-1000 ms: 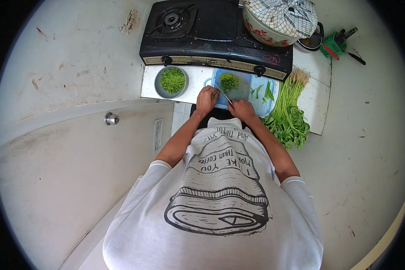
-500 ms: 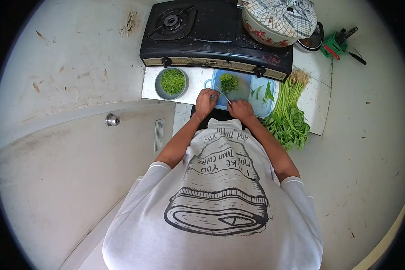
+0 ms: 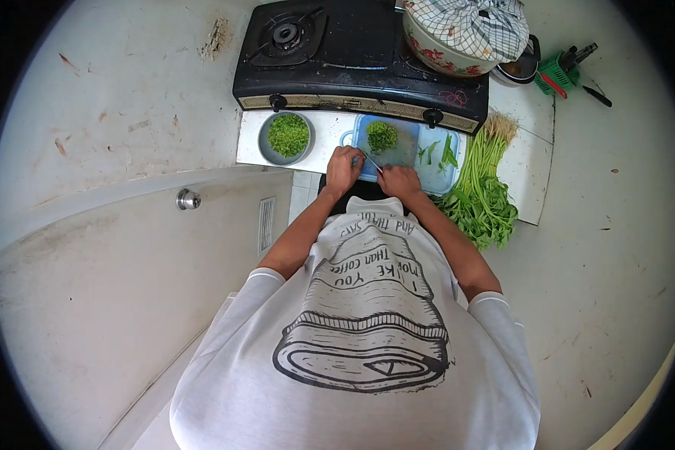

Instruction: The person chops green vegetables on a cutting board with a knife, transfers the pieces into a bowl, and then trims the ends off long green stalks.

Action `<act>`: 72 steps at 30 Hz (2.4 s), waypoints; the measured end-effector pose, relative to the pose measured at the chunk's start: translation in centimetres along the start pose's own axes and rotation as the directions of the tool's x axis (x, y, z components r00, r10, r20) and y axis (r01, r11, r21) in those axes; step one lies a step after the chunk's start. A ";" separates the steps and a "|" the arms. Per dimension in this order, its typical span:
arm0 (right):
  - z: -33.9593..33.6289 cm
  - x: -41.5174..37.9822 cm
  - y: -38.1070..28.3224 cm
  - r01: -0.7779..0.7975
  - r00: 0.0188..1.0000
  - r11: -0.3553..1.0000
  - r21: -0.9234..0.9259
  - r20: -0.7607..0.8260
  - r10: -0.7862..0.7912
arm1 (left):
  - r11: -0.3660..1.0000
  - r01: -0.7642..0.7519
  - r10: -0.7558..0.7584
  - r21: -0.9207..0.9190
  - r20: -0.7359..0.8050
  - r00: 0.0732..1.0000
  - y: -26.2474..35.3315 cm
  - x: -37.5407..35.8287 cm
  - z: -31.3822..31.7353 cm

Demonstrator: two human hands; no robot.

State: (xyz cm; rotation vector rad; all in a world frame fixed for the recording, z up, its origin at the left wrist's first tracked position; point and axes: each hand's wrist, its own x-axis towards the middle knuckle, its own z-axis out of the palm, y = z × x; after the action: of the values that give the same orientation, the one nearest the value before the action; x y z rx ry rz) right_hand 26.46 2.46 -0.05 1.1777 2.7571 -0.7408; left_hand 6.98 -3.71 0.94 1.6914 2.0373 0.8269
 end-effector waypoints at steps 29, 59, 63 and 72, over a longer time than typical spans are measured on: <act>-0.3 -0.6 0.3 -0.006 0.999 1.000 0.014 0.044 0.006 | 0.994 0.103 -0.103 -0.043 0.005 0.995 -0.3 -0.7 0.3; -1.5 -0.7 -1.2 -0.017 0.994 0.999 0.047 0.104 0.012 | 0.988 0.118 -0.117 -0.099 0.016 0.993 -0.4 -0.8 0.1; -1.1 -0.8 -1.2 0.018 0.996 0.999 0.030 0.085 -0.020 | 0.995 0.097 -0.096 -0.037 0.018 0.995 -0.2 -0.9 -0.3; 0.2 0.5 -1.4 0.007 0.996 1.000 0.012 0.088 -0.008 | 0.997 0.048 -0.048 -0.064 0.006 0.999 -0.3 -1.3 -0.5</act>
State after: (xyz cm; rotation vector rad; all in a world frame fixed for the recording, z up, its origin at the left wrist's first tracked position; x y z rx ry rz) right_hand 25.09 1.87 0.26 1.1095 2.6901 -0.7909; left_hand 6.71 -5.13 1.02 1.6020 2.0184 0.8622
